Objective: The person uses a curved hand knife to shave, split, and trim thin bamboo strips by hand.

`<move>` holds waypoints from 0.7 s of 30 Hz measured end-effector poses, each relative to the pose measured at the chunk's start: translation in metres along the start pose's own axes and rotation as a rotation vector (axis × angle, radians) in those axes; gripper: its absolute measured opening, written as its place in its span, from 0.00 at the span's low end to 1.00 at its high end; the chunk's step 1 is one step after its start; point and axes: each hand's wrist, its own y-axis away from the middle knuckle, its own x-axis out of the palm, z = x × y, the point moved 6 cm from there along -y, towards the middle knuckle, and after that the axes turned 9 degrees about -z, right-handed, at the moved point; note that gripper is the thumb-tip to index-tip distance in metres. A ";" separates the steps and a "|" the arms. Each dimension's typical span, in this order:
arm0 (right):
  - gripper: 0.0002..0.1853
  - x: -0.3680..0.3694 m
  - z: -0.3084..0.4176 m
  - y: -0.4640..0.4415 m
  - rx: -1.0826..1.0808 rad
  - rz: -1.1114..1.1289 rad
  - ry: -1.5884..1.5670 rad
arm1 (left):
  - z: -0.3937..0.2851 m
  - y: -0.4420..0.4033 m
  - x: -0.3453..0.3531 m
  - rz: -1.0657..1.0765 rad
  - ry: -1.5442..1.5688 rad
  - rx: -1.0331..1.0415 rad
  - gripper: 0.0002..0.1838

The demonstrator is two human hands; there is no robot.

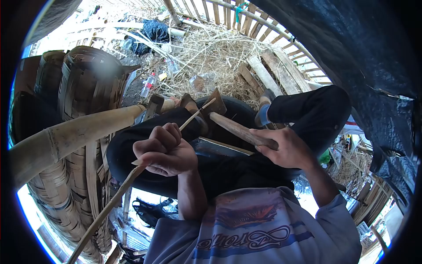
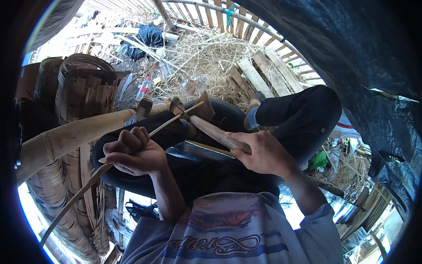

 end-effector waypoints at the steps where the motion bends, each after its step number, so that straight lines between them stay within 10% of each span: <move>1: 0.21 0.007 -0.008 -0.001 0.065 0.053 0.142 | 0.000 0.000 0.001 0.000 0.011 0.001 0.23; 21: 0.18 0.017 -0.033 -0.013 0.126 0.029 0.133 | 0.002 0.000 0.002 -0.016 0.066 -0.023 0.22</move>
